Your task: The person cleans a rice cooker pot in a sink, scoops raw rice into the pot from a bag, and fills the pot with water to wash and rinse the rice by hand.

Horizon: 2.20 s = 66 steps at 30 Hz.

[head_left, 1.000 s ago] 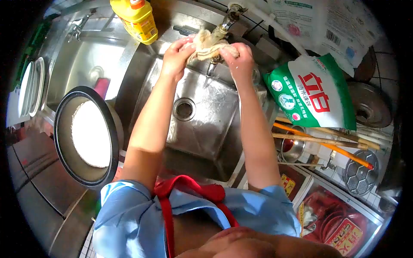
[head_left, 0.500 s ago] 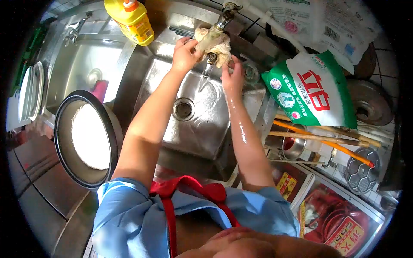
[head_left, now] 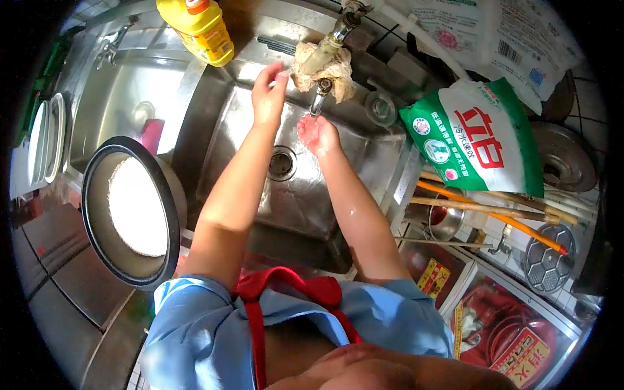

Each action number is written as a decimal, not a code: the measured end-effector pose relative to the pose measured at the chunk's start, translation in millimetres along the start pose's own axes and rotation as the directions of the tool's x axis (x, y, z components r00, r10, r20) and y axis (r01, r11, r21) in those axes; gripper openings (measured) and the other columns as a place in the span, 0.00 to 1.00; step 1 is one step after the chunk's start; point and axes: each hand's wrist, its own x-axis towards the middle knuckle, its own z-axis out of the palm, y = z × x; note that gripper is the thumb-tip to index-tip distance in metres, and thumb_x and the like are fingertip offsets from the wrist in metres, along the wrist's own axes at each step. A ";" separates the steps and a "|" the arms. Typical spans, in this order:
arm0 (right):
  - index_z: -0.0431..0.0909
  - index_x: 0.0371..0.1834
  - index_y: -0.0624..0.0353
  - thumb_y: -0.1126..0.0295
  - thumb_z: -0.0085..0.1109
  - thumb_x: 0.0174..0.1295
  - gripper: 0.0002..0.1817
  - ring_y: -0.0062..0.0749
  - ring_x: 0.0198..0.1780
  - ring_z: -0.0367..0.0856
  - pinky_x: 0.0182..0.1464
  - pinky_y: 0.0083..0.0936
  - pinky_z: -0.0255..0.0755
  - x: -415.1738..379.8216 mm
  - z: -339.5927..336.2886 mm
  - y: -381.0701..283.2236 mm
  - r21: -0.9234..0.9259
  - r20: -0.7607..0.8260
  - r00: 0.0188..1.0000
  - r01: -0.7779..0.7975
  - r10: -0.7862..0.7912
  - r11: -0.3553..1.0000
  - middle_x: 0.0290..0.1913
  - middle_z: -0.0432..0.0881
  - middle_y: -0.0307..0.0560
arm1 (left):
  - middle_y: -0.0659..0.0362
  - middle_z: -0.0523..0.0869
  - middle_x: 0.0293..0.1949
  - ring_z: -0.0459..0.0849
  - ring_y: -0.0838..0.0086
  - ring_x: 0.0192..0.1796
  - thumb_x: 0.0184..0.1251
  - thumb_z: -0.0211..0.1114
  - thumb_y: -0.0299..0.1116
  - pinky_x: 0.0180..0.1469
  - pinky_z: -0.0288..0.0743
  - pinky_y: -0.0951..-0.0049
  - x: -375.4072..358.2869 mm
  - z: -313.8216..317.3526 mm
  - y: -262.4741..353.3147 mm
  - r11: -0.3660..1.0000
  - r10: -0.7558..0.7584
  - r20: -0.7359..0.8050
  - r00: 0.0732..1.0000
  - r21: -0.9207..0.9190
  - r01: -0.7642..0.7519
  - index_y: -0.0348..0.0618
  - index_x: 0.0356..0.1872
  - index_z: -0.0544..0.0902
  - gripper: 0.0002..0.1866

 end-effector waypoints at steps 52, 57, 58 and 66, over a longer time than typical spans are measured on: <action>0.65 0.54 0.63 0.53 0.47 0.62 0.26 0.39 0.43 0.75 0.47 0.37 0.71 3.6 -22.2 26.1 -0.078 0.150 0.988 0.035 -0.023 0.996 0.45 0.74 0.53 | 0.46 0.82 0.40 0.80 0.57 0.43 0.54 0.59 0.45 0.45 0.72 0.64 -64.2 9.2 -26.1 0.645 -0.406 0.523 0.749 0.745 -0.170 0.40 0.44 0.79 0.21; 0.69 0.53 0.63 0.50 0.51 0.58 0.29 0.41 0.52 0.75 0.56 0.37 0.65 -0.1 -51.3 27.9 -0.847 -0.304 0.944 -0.205 -0.130 0.490 0.49 0.77 0.51 | 0.47 0.80 0.45 0.78 0.54 0.49 0.54 0.62 0.42 0.52 0.69 0.62 -31.7 -56.6 80.9 0.367 -0.567 0.717 0.406 0.661 -0.654 0.47 0.51 0.76 0.23; 0.69 0.53 0.63 0.51 0.52 0.57 0.29 0.40 0.52 0.75 0.56 0.35 0.65 -7.2 -60.7 29.4 -0.938 -0.248 0.952 -0.190 -0.181 0.289 0.50 0.77 0.52 | 0.46 0.80 0.46 0.78 0.54 0.48 0.55 0.62 0.41 0.51 0.70 0.62 -31.0 -75.4 129.1 0.311 -0.499 0.703 0.507 0.692 -0.652 0.47 0.53 0.75 0.24; 0.71 0.53 0.61 0.56 0.59 0.52 0.28 0.34 0.51 0.76 0.54 0.25 0.66 -14.3 -73.6 45.3 -0.780 0.073 0.989 -0.023 -0.128 -0.625 0.50 0.77 0.54 | 0.51 0.80 0.48 0.78 0.63 0.50 0.61 0.60 0.39 0.52 0.69 0.68 -2.8 -383.0 229.7 0.201 0.122 0.395 0.910 0.889 -0.413 0.44 0.54 0.73 0.21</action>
